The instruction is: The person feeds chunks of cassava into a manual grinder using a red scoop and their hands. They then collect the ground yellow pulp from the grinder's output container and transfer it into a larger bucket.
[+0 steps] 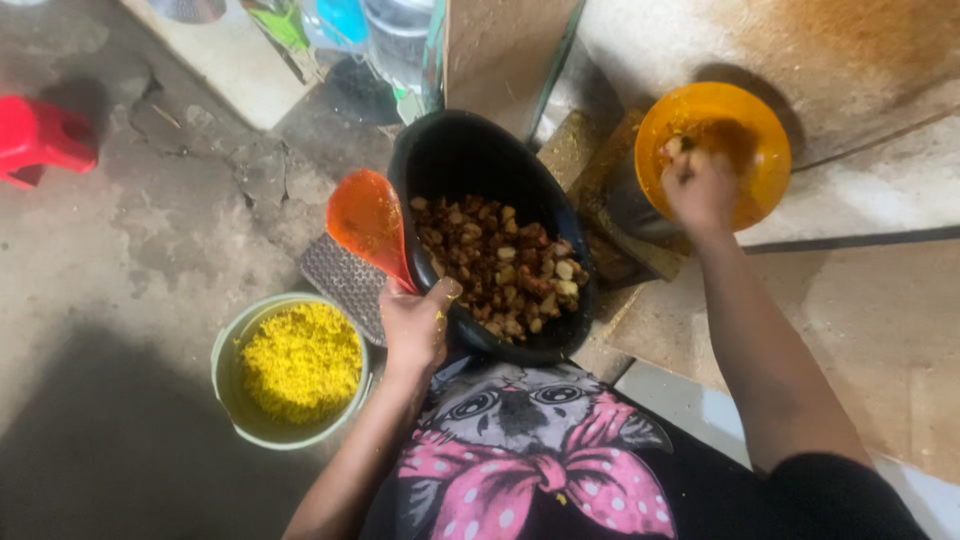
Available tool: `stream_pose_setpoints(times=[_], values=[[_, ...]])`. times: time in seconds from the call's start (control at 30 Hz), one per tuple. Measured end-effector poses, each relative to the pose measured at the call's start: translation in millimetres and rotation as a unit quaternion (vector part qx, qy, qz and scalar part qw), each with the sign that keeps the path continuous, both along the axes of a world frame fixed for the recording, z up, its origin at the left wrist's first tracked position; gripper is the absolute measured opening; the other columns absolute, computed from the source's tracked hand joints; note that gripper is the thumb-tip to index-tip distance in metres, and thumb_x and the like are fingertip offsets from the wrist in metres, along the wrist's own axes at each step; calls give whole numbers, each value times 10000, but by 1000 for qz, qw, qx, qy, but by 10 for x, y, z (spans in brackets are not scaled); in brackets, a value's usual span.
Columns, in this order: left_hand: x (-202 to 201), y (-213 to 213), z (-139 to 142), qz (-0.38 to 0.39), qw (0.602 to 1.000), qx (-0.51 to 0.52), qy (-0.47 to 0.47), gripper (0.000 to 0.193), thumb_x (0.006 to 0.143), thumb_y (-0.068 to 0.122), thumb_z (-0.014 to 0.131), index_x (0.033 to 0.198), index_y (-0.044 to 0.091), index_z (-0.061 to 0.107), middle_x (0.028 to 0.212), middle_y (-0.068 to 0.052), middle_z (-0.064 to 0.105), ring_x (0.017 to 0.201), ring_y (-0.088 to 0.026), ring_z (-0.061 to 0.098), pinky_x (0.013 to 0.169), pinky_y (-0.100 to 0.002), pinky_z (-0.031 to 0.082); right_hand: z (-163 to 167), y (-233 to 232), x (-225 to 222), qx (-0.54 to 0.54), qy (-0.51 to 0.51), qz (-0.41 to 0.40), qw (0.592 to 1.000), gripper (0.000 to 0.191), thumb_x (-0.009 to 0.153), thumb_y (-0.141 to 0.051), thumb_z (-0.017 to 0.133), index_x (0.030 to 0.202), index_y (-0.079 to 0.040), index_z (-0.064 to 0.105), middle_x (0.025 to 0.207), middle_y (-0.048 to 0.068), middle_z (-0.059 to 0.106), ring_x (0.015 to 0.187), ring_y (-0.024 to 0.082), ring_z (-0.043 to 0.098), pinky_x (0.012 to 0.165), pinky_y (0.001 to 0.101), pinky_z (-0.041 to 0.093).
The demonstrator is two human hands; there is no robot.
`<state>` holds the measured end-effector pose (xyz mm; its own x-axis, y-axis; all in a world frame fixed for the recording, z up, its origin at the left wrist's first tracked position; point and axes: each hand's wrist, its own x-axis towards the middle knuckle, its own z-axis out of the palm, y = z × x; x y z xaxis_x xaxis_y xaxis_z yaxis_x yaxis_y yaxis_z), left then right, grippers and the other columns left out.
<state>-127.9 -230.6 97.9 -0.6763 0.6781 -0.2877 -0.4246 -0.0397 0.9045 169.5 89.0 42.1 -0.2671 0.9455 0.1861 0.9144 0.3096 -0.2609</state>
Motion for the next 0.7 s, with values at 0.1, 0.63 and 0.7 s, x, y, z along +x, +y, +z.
stream_pose_setpoints(times=[0.1, 0.63, 0.7], values=[[-14, -56, -47, 3, 1000, 26, 5, 320, 746, -157, 693, 938, 75, 585, 805, 40, 577, 689, -64, 537, 615, -227, 436, 25, 152, -121, 87, 24, 11, 996, 357, 977, -295, 789, 1254, -78, 735, 1051, 289, 681, 955, 434, 645, 834, 508, 521], [-1146, -723, -1463, 113, 983, 2, -147, 342, 756, -97, 656, 1066, 46, 646, 875, -39, 688, 719, -156, 666, 650, -292, 561, 222, -163, -324, -315, 713, 99, 618, 54, 1056, -63, 671, 1070, -108, 645, 994, 24, 635, 948, 152, 621, 889, 328, 559], [-1284, -807, -1713, 144, 987, -44, -46, 417, 769, -64, 694, 1158, 79, 658, 963, 11, 699, 814, -105, 658, 730, -246, 546, 266, -652, -678, -195, 260, 162, 932, 104, 1032, -85, 642, 1132, -83, 672, 1047, 59, 681, 916, 126, 642, 818, 306, 553]])
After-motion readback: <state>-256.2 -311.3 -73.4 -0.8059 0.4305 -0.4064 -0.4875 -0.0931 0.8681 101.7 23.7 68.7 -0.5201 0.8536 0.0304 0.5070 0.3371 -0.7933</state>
